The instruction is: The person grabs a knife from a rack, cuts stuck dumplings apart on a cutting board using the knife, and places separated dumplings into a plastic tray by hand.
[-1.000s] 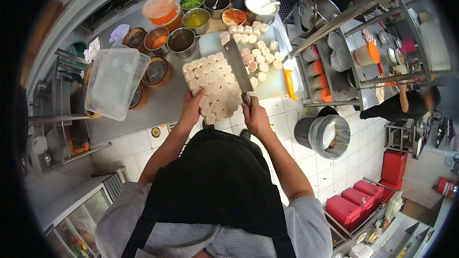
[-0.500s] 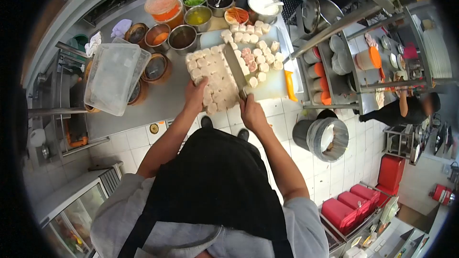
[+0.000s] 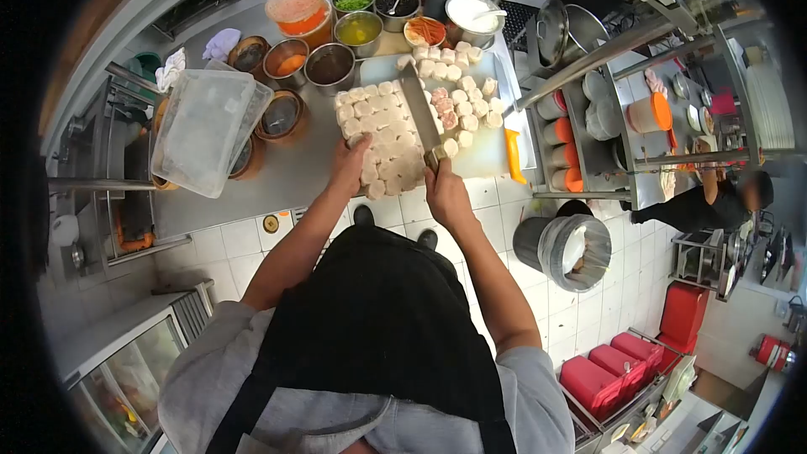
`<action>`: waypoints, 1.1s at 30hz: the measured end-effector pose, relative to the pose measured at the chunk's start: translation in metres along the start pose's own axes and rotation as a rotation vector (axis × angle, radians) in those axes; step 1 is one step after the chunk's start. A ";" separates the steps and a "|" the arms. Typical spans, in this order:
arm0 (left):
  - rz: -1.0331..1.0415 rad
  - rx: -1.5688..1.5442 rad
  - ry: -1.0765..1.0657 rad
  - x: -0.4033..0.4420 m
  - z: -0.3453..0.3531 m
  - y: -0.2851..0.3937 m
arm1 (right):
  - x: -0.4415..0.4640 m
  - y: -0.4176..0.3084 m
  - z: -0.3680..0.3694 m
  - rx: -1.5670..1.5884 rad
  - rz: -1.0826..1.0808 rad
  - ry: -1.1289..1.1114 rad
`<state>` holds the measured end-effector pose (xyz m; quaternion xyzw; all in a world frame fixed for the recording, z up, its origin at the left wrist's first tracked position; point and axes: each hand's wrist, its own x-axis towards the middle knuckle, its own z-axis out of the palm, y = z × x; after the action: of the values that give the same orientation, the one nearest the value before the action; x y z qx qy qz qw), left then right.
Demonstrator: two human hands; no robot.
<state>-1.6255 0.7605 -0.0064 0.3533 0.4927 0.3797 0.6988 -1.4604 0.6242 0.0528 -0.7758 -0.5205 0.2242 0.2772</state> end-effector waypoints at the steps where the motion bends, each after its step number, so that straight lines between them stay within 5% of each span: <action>1: 0.001 -0.077 -0.030 0.003 0.003 0.008 | 0.002 -0.016 -0.016 -0.002 -0.008 0.001; 5: -0.062 -0.030 -0.005 -0.004 0.004 0.012 | -0.009 -0.064 -0.064 0.380 0.037 0.286; 7: -0.015 -0.098 -0.068 0.002 0.002 0.012 | -0.013 -0.016 -0.016 0.446 -0.042 0.410; 9: 0.028 -0.063 -0.073 0.007 0.002 0.013 | -0.009 0.015 0.015 -0.092 0.115 -0.045; 10: 0.063 -0.018 -0.069 0.006 -0.001 0.012 | -0.007 0.015 0.022 0.052 0.089 -0.077; 17: -0.035 0.023 -0.048 0.028 -0.011 0.009 | 0.005 0.000 0.021 0.048 0.031 -0.012; 23: 0.010 -0.014 -0.038 0.028 -0.009 0.013 | -0.009 -0.047 -0.027 0.376 0.074 0.313; 25: -0.003 -0.024 -0.078 0.031 -0.011 0.012 | -0.020 0.004 0.020 0.155 -0.021 0.300; 26: 0.000 -0.030 -0.082 0.032 -0.009 0.012 | -0.017 0.006 0.024 0.022 0.164 0.022; 27: -0.015 -0.014 -0.053 0.034 -0.008 0.014 | -0.018 0.025 0.039 -0.044 0.131 -0.107; 33: 0.000 0.100 -0.053 0.032 -0.002 0.038 | -0.005 0.001 0.034 -0.085 0.162 -0.056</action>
<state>-1.6267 0.8060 0.0125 0.3977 0.4923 0.3449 0.6932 -1.4836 0.6262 0.0271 -0.8200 -0.4725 0.2451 0.2102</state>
